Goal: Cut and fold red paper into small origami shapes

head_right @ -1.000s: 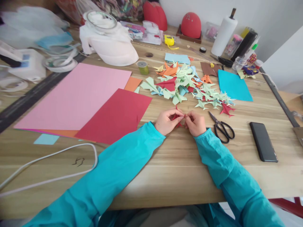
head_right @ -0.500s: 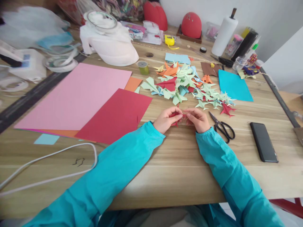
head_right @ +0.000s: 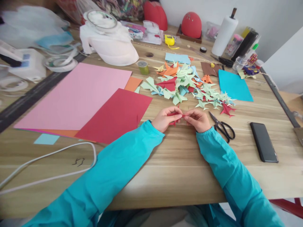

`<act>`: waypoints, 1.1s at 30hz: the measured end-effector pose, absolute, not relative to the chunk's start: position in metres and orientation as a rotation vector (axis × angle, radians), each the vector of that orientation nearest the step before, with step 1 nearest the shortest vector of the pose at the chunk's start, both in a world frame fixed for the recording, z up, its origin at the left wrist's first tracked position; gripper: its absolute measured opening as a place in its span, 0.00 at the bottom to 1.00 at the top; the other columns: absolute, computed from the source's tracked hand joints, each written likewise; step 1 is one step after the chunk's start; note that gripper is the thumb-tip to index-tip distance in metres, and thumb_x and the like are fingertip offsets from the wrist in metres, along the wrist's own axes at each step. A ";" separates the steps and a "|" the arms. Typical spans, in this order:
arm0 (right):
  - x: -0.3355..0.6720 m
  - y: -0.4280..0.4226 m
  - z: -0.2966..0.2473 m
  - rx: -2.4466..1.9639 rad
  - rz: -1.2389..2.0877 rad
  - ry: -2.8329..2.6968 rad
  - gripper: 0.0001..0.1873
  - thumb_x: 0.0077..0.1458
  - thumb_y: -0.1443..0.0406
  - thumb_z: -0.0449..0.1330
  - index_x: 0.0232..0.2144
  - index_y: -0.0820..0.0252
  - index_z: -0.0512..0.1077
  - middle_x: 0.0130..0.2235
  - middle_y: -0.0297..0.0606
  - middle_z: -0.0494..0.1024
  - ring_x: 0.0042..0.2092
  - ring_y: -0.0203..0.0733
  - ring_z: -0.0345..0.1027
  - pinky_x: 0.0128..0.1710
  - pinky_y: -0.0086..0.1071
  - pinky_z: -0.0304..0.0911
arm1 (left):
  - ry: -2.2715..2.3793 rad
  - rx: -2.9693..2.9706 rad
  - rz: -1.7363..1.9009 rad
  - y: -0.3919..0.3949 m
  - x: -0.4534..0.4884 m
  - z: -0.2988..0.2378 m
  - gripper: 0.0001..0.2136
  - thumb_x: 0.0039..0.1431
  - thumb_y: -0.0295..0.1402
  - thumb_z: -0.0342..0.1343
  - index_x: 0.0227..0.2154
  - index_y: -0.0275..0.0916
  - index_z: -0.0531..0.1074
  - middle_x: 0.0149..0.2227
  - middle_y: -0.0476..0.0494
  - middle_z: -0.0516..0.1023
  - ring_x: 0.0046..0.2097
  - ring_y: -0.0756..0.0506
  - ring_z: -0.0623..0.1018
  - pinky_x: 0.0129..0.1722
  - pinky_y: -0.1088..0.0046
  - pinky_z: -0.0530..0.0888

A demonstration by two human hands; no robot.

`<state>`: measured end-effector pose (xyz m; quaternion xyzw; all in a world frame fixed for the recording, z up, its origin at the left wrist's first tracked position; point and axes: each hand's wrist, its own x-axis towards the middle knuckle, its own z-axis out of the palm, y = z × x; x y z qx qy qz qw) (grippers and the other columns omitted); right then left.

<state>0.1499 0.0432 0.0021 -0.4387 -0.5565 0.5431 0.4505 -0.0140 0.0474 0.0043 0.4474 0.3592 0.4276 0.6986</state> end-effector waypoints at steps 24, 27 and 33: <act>0.157 0.047 0.006 -1.084 1.494 -1.420 0.16 0.35 0.57 0.70 0.23 0.60 0.71 0.20 0.30 0.73 0.21 0.30 0.65 0.21 0.25 0.62 | 0.750 1.061 0.952 0.050 -0.017 0.004 0.10 0.40 0.33 0.63 0.25 0.33 0.72 0.19 0.51 0.71 0.23 0.54 0.69 0.24 0.78 0.66; 0.156 0.046 0.009 -1.067 1.489 -1.455 0.16 0.37 0.56 0.69 0.23 0.60 0.70 0.19 0.30 0.72 0.21 0.30 0.64 0.21 0.25 0.62 | 0.748 1.060 0.948 0.050 -0.017 0.004 0.10 0.40 0.33 0.63 0.25 0.33 0.73 0.19 0.51 0.71 0.23 0.54 0.70 0.24 0.78 0.67; 0.156 0.046 0.008 -1.096 1.474 -1.420 0.17 0.39 0.55 0.67 0.26 0.59 0.68 0.21 0.30 0.73 0.21 0.31 0.65 0.20 0.25 0.62 | 0.762 1.011 0.982 0.050 -0.016 0.003 0.11 0.39 0.34 0.64 0.25 0.33 0.72 0.20 0.51 0.71 0.23 0.54 0.70 0.22 0.78 0.66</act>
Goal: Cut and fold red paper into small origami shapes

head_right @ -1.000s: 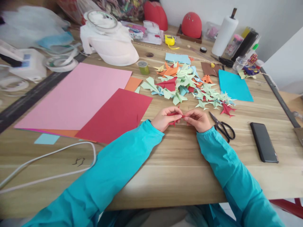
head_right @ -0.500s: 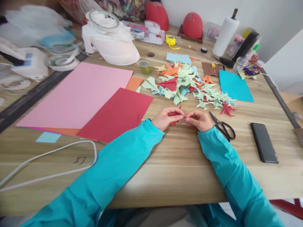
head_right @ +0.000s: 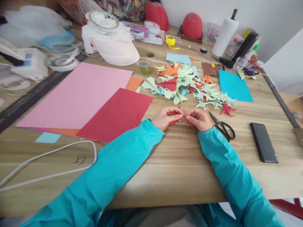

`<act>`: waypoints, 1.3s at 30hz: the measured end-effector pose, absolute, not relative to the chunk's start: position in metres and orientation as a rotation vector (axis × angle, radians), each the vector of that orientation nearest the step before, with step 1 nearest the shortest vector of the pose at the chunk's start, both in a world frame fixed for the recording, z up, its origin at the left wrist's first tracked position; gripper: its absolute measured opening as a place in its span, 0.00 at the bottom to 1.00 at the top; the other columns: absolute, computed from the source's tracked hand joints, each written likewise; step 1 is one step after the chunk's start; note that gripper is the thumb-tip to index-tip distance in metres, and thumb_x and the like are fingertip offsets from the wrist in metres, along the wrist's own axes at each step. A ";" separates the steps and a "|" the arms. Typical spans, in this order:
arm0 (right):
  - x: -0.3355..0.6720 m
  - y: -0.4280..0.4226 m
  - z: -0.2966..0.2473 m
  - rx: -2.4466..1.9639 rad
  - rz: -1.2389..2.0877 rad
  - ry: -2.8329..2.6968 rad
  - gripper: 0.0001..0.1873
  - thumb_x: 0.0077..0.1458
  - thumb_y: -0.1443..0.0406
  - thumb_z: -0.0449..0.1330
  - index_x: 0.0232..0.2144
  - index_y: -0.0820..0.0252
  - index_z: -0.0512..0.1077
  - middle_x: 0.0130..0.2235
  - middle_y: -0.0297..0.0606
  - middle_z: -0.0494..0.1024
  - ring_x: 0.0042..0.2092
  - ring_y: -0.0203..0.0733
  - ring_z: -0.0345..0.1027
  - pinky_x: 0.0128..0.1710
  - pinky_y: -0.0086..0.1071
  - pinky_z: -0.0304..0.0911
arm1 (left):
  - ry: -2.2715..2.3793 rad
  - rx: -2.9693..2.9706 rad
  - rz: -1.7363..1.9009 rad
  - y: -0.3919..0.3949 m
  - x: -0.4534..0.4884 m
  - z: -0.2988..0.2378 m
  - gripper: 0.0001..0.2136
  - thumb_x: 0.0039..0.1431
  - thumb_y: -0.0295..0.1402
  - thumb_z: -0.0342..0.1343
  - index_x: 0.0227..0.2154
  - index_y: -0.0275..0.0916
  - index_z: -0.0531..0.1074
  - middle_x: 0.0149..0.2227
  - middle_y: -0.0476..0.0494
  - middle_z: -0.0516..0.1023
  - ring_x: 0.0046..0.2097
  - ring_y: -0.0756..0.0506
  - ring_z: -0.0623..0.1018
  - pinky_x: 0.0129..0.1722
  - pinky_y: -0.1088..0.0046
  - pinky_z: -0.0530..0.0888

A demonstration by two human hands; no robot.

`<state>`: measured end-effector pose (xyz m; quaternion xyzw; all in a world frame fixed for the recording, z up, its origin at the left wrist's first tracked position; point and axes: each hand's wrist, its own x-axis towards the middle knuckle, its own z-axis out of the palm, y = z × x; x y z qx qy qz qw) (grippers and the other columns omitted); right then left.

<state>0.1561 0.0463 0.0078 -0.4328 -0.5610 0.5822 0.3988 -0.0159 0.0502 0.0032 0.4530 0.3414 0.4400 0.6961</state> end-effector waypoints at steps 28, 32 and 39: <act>0.146 0.040 0.001 -1.197 1.210 -1.417 0.15 0.42 0.54 0.65 0.25 0.60 0.70 0.20 0.32 0.73 0.18 0.32 0.63 0.16 0.27 0.60 | 0.900 1.173 1.113 0.050 -0.010 -0.004 0.10 0.43 0.35 0.62 0.27 0.34 0.75 0.23 0.49 0.72 0.23 0.53 0.69 0.22 0.77 0.67; 0.144 0.039 -0.003 -1.225 1.116 -1.381 0.15 0.43 0.54 0.64 0.26 0.58 0.70 0.18 0.30 0.71 0.17 0.33 0.63 0.15 0.28 0.60 | 0.896 1.231 1.076 0.047 -0.009 -0.004 0.11 0.44 0.34 0.61 0.31 0.33 0.75 0.22 0.48 0.73 0.21 0.53 0.69 0.23 0.75 0.68; 0.144 0.039 -0.010 -1.296 0.836 -1.426 0.09 0.47 0.58 0.62 0.27 0.58 0.71 0.23 0.35 0.74 0.21 0.36 0.65 0.18 0.31 0.62 | 0.820 1.159 1.064 0.044 -0.010 0.002 0.14 0.43 0.37 0.62 0.32 0.33 0.77 0.34 0.41 0.79 0.37 0.46 0.76 0.40 0.69 0.72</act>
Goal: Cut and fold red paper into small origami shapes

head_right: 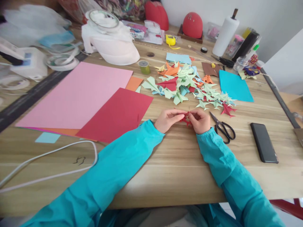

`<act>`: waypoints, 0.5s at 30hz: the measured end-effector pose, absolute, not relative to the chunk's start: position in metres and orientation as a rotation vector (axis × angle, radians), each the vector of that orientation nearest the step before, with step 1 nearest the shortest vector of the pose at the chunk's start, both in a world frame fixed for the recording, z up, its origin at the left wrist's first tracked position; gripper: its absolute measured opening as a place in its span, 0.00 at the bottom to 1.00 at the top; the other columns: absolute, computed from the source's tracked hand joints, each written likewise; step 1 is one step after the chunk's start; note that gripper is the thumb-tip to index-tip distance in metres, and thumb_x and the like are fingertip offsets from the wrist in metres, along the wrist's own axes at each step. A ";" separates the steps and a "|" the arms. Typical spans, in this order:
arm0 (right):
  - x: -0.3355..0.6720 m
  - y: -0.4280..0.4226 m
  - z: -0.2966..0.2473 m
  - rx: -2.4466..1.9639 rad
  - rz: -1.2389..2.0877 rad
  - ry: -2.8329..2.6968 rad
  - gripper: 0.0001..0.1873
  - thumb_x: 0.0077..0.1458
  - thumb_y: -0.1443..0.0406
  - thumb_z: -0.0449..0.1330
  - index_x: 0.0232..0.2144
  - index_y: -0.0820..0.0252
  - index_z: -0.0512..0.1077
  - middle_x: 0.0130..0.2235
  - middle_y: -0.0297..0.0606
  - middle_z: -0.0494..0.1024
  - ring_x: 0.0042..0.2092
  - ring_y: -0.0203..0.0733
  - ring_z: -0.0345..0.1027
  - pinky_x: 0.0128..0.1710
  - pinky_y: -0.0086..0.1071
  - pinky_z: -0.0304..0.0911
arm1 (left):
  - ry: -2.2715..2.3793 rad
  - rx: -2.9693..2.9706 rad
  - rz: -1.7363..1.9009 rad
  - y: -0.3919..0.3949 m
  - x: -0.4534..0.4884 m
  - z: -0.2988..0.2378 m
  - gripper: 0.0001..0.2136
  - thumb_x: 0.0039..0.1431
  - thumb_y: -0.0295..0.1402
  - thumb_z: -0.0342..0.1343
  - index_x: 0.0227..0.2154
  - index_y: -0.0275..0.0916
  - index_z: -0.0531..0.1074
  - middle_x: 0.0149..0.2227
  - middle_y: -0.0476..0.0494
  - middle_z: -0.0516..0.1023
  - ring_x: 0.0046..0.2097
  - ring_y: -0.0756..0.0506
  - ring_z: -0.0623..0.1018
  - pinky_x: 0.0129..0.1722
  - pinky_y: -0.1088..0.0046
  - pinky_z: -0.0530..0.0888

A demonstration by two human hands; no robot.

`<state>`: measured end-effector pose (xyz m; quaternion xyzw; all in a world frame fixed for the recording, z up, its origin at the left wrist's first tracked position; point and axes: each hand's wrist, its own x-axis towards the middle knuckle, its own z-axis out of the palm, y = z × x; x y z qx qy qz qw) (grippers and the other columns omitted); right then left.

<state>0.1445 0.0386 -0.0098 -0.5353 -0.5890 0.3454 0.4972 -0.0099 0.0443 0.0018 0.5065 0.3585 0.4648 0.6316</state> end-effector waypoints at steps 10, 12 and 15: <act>0.141 0.030 0.003 -1.234 0.218 -1.860 0.07 0.50 0.65 0.57 0.25 0.57 0.74 0.23 0.37 0.75 0.24 0.37 0.65 0.24 0.32 0.61 | 0.891 1.219 1.117 0.049 -0.009 -0.004 0.10 0.47 0.37 0.60 0.27 0.34 0.74 0.35 0.42 0.77 0.28 0.51 0.75 0.29 0.75 0.73; 0.140 0.029 0.004 -1.235 0.234 -1.866 0.07 0.51 0.64 0.56 0.25 0.57 0.74 0.24 0.38 0.75 0.24 0.37 0.65 0.24 0.32 0.61 | 0.912 1.199 1.123 0.049 -0.010 -0.003 0.10 0.47 0.37 0.60 0.29 0.34 0.72 0.34 0.44 0.77 0.26 0.52 0.74 0.26 0.76 0.72; 0.141 0.029 0.002 -1.254 0.263 -1.859 0.07 0.51 0.63 0.56 0.26 0.56 0.74 0.25 0.38 0.75 0.26 0.38 0.66 0.25 0.32 0.62 | 0.925 1.163 1.119 0.049 -0.010 -0.001 0.11 0.48 0.38 0.60 0.30 0.35 0.72 0.27 0.47 0.75 0.27 0.51 0.74 0.25 0.77 0.71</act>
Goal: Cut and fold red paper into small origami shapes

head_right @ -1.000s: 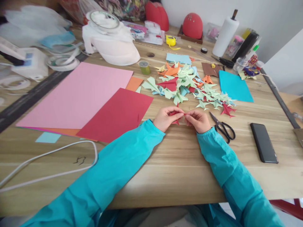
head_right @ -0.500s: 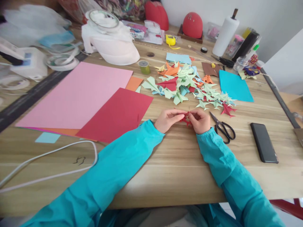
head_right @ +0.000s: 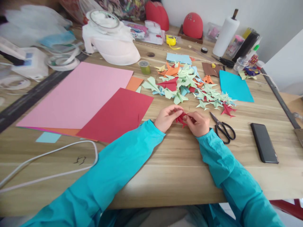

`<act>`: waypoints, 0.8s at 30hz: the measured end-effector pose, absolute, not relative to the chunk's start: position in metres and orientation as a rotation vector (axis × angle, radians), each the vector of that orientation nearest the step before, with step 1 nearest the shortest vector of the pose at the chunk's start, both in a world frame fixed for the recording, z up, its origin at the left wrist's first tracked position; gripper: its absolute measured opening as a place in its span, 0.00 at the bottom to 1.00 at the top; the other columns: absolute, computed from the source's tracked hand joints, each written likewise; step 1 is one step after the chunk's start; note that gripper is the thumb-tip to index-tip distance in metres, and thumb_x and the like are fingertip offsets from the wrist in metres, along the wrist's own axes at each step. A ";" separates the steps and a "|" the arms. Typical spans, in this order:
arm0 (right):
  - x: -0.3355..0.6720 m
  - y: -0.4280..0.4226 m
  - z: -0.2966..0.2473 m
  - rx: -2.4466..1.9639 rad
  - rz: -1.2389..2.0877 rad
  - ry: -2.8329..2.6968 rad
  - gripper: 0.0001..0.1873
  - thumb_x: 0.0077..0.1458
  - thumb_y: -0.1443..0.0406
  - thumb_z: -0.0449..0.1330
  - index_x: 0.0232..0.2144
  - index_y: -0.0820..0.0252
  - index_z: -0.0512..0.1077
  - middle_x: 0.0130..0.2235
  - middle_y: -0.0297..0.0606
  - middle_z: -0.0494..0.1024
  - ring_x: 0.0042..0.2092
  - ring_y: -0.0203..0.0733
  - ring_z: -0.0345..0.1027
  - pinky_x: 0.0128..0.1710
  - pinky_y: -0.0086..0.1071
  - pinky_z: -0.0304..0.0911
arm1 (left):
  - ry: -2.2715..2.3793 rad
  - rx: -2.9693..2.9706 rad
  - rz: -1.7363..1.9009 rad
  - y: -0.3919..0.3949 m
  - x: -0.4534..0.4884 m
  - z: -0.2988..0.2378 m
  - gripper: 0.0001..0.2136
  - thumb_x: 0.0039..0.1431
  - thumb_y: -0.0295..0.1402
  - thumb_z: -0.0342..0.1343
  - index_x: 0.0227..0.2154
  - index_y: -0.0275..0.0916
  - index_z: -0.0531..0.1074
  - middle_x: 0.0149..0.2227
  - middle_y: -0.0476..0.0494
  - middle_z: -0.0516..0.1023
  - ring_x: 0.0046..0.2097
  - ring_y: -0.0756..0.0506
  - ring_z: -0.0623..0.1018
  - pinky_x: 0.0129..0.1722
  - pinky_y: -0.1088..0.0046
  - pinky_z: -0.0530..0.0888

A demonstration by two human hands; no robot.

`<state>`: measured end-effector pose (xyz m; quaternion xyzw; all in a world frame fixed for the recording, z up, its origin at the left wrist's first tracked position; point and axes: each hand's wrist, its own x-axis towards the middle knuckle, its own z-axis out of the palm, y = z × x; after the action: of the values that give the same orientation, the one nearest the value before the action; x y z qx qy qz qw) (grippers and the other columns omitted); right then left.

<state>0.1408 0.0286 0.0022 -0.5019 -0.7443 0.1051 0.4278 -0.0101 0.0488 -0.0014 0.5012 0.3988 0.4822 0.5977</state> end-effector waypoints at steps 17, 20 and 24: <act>0.142 0.027 0.001 -1.254 0.290 -1.863 0.08 0.53 0.61 0.56 0.30 0.56 0.74 0.27 0.38 0.76 0.26 0.37 0.66 0.26 0.31 0.63 | 0.795 1.041 1.038 0.049 -0.011 -0.001 0.11 0.42 0.34 0.64 0.26 0.33 0.72 0.23 0.47 0.76 0.28 0.49 0.77 0.32 0.71 0.75; 0.143 0.028 -0.001 -1.261 0.259 -1.876 0.09 0.54 0.61 0.55 0.32 0.56 0.75 0.27 0.38 0.76 0.25 0.36 0.66 0.26 0.31 0.64 | 0.777 1.010 1.041 0.049 -0.011 -0.002 0.10 0.42 0.33 0.63 0.26 0.32 0.71 0.23 0.47 0.76 0.28 0.49 0.77 0.32 0.71 0.76; 0.146 0.029 -0.003 -1.241 0.275 -1.891 0.09 0.54 0.62 0.55 0.34 0.56 0.74 0.28 0.38 0.77 0.26 0.36 0.67 0.26 0.31 0.64 | 0.763 0.988 1.034 0.049 -0.011 -0.002 0.10 0.42 0.32 0.63 0.26 0.32 0.72 0.23 0.47 0.76 0.28 0.50 0.76 0.31 0.72 0.75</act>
<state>0.1457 0.0292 -0.0032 -0.4946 -0.7539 0.1098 0.4183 -0.0109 0.0490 -0.0015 0.4417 0.3412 0.4623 0.6890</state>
